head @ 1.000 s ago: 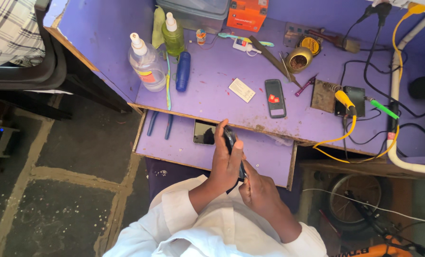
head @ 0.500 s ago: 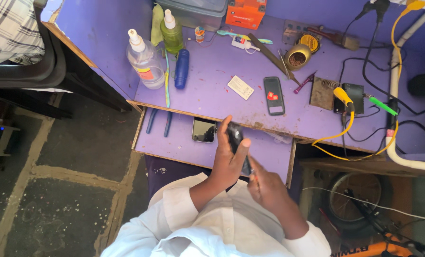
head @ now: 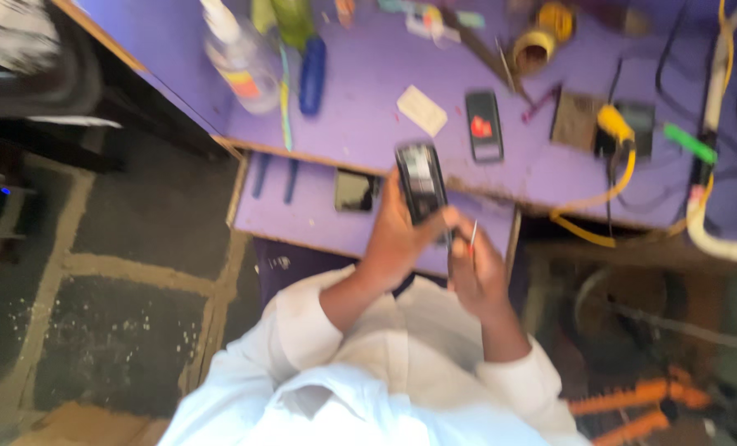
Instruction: The person uses a screwdriver to remove screws from the back of a mobile phone, then opens the casing to access the internal components. They continue to manipulate the phone and its parts on a workbench.
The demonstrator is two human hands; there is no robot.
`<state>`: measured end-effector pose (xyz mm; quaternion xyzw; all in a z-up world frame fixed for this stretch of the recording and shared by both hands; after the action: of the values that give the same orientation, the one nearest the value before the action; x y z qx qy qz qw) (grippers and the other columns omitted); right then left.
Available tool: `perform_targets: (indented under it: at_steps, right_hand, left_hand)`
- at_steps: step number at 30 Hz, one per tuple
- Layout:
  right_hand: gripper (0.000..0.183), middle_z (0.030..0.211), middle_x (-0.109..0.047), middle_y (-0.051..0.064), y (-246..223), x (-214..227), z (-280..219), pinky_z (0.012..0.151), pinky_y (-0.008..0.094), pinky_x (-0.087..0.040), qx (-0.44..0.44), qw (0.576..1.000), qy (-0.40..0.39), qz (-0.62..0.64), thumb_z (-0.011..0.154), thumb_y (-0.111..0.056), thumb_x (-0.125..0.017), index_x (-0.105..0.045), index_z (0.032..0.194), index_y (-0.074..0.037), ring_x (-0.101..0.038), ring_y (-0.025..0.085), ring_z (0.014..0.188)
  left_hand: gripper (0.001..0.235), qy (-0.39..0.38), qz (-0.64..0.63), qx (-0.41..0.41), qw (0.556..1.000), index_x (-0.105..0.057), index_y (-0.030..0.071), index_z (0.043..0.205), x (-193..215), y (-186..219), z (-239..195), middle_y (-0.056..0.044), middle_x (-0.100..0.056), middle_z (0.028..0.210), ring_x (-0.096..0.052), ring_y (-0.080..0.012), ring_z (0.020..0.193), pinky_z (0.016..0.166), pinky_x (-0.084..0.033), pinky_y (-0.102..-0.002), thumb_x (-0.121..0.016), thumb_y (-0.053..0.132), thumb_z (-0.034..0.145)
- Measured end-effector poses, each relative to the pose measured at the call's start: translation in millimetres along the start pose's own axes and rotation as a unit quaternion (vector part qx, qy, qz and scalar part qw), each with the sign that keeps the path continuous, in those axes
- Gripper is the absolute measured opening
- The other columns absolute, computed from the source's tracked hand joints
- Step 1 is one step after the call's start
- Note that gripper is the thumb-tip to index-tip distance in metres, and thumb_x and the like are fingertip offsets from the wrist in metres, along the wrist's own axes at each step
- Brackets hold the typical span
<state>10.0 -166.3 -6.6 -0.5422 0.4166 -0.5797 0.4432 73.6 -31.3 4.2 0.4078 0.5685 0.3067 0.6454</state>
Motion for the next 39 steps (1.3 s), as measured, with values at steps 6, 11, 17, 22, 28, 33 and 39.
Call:
perform_targets:
  at_steps: [6, 11, 17, 22, 28, 33, 39]
  right_hand:
    - [0.044, 0.097, -0.06, 0.002, -39, 9, 11, 0.051, 0.018, -0.038, 0.06, 0.978, 0.035, 0.197, 0.116, -0.02, -0.05, -0.046, 0.152, 0.005, -0.044, 0.001, 0.053]
    - [0.046, 0.148, -0.059, 0.024, -82, 20, 4, 0.045, 0.017, -0.038, 0.077, 0.963, 0.048, 0.253, 0.116, -0.019, -0.052, -0.042, 0.153, 0.007, -0.044, 0.002, 0.051]
    - [0.045, 0.129, -0.067, 0.023, -110, 32, -6, 0.041, 0.015, -0.036, 0.091, 0.956, 0.057, 0.273, 0.115, -0.02, -0.054, -0.047, 0.149, 0.01, -0.044, 0.001, 0.047]
    - [0.044, 0.109, -0.072, 0.017, -116, 37, -19, 0.042, 0.015, -0.034, 0.098, 0.963, 0.086, 0.238, 0.115, -0.021, -0.055, -0.049, 0.145, 0.01, -0.044, 0.001, 0.046]
    - [0.046, 0.073, -0.064, 0.004, -108, 50, -40, 0.041, 0.015, -0.033, 0.104, 0.962, 0.138, 0.212, 0.115, -0.025, -0.059, -0.053, 0.143, 0.012, -0.042, 0.0, 0.043]
    - [0.053, 0.08, -0.068, 0.008, -91, 76, -60, 0.041, 0.014, -0.035, 0.083, 0.951, 0.217, 0.206, 0.11, -0.032, -0.064, -0.056, 0.138, 0.013, -0.044, 0.0, 0.044]
    - [0.063, 0.085, -0.069, 0.009, -97, 96, -82, 0.049, 0.014, -0.038, 0.124, 0.964, 0.219, 0.082, 0.102, -0.037, -0.077, -0.056, 0.142, 0.007, -0.054, 0.002, 0.055]
  left_hand:
    - [0.039, -0.052, -0.129, 0.011, 0.99, -0.041, 0.003, 0.143, -16, 26, -4, -0.01, -0.063, 0.13, -0.061, -0.0139, 0.119, 0.107, -0.05, -0.033, -0.061, 0.01, 0.11]
    - [0.036, -0.103, -0.108, -0.024, 0.989, -0.038, 0.003, 0.144, -39, 67, -20, -0.011, -0.063, 0.132, -0.061, -0.0125, 0.119, 0.109, -0.049, -0.03, -0.057, 0.013, 0.115]
    - [0.035, -0.125, -0.076, -0.043, 0.988, -0.035, 0.002, 0.144, -57, 89, -35, -0.011, -0.061, 0.135, -0.058, -0.0105, 0.118, 0.112, -0.048, -0.028, -0.056, 0.015, 0.118]
    - [0.037, -0.125, -0.081, -0.023, 0.989, -0.035, 0.002, 0.145, -61, 85, -41, -0.009, -0.06, 0.131, -0.057, -0.0092, 0.115, 0.109, -0.048, -0.027, -0.056, 0.015, 0.118]
    - [0.038, -0.114, -0.191, 0.096, 0.97, -0.047, 0.003, 0.14, -70, 60, -48, -0.005, -0.063, 0.127, -0.061, -0.0101, 0.117, 0.106, -0.051, -0.03, -0.064, 0.017, 0.109]
    - [0.018, -0.106, -0.223, 0.203, 0.948, -0.068, 0.001, 0.112, -87, 32, -60, -0.003, -0.071, 0.104, -0.065, -0.0109, 0.097, 0.091, -0.052, -0.029, -0.074, 0.013, 0.1]
    - [0.019, -0.096, -0.244, 0.285, 0.922, -0.068, 0.003, 0.11, -108, 5, -81, -0.004, -0.07, 0.096, -0.063, -0.0129, 0.085, 0.073, -0.049, -0.029, -0.072, 0.02, 0.105]
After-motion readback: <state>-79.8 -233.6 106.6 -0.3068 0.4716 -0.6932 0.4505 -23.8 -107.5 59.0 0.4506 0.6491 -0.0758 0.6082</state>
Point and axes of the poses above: each hand's wrist, its own z-axis towards the middle knuckle, its own x-axis out of the back of the hand, y = z × x, the point moved 8 cm from there along z, towards the middle knuckle
